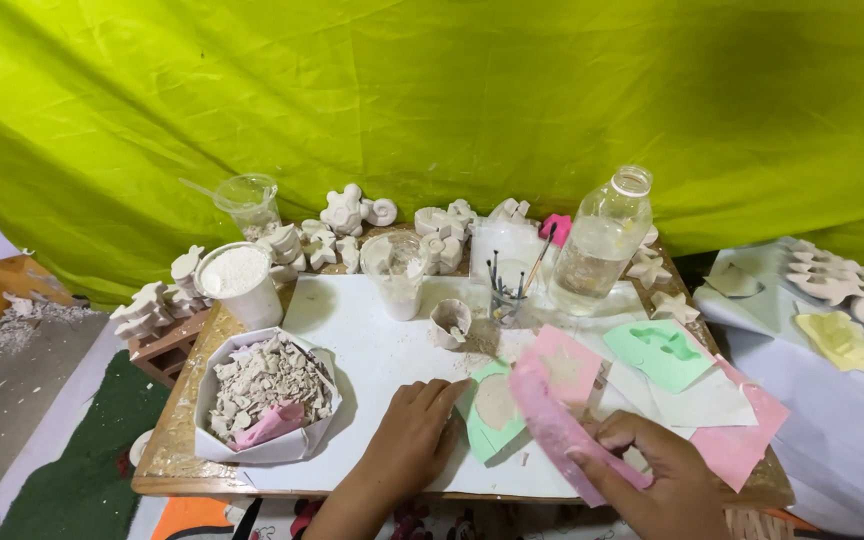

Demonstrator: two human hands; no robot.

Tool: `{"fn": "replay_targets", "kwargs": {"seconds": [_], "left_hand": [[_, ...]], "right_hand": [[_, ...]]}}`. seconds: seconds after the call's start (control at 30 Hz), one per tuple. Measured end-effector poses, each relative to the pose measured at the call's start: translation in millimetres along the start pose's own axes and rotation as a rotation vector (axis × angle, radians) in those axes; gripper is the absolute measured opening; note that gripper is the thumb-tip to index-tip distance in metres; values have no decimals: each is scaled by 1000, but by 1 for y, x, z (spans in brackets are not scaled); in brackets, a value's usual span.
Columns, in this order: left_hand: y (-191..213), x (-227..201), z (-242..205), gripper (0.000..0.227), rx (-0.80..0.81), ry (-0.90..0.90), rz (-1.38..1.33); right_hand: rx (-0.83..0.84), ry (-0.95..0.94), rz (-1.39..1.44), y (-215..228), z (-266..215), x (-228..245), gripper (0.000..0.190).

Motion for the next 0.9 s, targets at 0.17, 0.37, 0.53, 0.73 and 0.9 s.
{"fn": "replay_targets", "kwargs": {"seconds": [0.17,0.37,0.53,0.73,0.9], "left_hand": [[2,-2,-1,49,-2,-1,-25],[5,-2,-2,53,-23,3,-87],[-1,4,-5,53,2,67,-137],[-1,9,-7,52,-61,208,-299],[4,16,-6,49,-267,207,-269]], "right_hand": [[-326,-183,-262,4,7,2,17],[-205,-93,-77,1,0,12,17],[-183,-268,-209,0,6,16,20],[-240,-64,-209,9,2,5,20],[-477,181,-426,10,3,8,19]]}}
Point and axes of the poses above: each hand's wrist, its own z-axis towards the middle knuckle, its own y-axis out of the back of the hand, x = y × z, the point moved 3 cm from there along z, towards the middle knuckle, and after that the axes turned 1 degree about -y, right-handed, at the moved point
